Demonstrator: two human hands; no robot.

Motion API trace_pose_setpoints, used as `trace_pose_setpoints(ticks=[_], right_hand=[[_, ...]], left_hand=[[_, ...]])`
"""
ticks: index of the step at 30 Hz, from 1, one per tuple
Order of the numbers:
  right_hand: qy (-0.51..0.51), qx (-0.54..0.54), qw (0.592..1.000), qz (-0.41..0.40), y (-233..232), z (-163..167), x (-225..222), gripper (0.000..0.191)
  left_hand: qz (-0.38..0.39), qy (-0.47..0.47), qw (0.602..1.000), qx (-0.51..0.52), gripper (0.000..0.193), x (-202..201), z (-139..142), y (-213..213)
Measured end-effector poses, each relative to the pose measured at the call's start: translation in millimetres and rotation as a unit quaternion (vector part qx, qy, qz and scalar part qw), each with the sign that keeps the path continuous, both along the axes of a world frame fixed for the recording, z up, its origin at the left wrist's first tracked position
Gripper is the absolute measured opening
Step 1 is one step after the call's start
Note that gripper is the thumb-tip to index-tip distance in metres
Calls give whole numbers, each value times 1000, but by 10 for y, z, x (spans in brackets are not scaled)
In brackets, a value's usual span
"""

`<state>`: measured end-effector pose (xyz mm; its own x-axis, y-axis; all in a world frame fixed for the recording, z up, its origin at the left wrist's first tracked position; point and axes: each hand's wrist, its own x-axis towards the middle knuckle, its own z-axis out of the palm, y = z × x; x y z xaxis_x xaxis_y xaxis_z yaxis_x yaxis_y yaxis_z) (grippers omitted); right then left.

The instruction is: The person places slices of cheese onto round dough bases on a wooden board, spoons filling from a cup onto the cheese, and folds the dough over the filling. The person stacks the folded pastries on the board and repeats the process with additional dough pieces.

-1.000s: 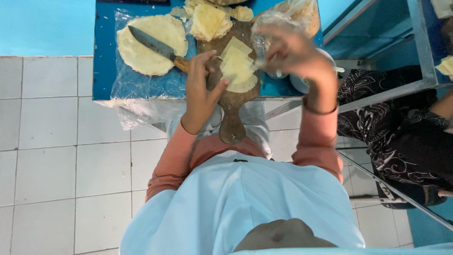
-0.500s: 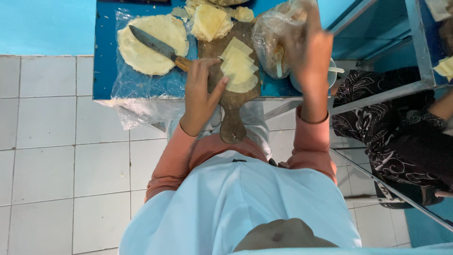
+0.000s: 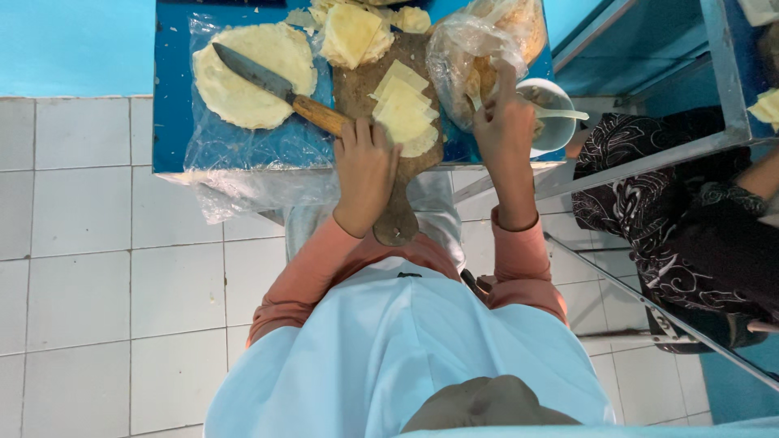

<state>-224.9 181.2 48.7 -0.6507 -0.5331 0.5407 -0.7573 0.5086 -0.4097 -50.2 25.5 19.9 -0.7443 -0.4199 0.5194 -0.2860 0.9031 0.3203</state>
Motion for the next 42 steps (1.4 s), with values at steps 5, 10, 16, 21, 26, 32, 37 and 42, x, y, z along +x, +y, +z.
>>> trace_pose_setpoints(ticks=[5, 10, 16, 21, 26, 32, 37, 42], right_hand=[[-8, -66, 998, 24, 6, -58, -40, 56], [-11, -25, 999, -23, -37, -73, 20, 62], [-14, -37, 998, -43, -63, -121, 38, 63], [71, -87, 994, -15, -69, -146, -128, 59], [61, -52, 997, 8, -30, -125, -160, 50], [46, -142, 989, 18, 187, -92, -138, 53], [-47, -242, 969, 30, 246, -135, -232, 47], [-35, -260, 965, -12, 359, -148, -270, 47]], left_hand=[[-10, 10, 1000, 23, 32, -17, -33, 17], [-5, 2, 1000, 1, 24, -54, -75, 9], [10, 17, 999, 37, 26, -90, -102, 3], [-9, 27, 999, 31, 20, -87, -126, -2], [-30, 51, 995, 75, 27, -83, -184, -38], [-39, 17, 997, 70, 23, -34, -177, -78], [-78, 66, 987, 127, 21, -19, -45, -60], [-98, 86, 980, 151, 27, 15, 33, -71]])
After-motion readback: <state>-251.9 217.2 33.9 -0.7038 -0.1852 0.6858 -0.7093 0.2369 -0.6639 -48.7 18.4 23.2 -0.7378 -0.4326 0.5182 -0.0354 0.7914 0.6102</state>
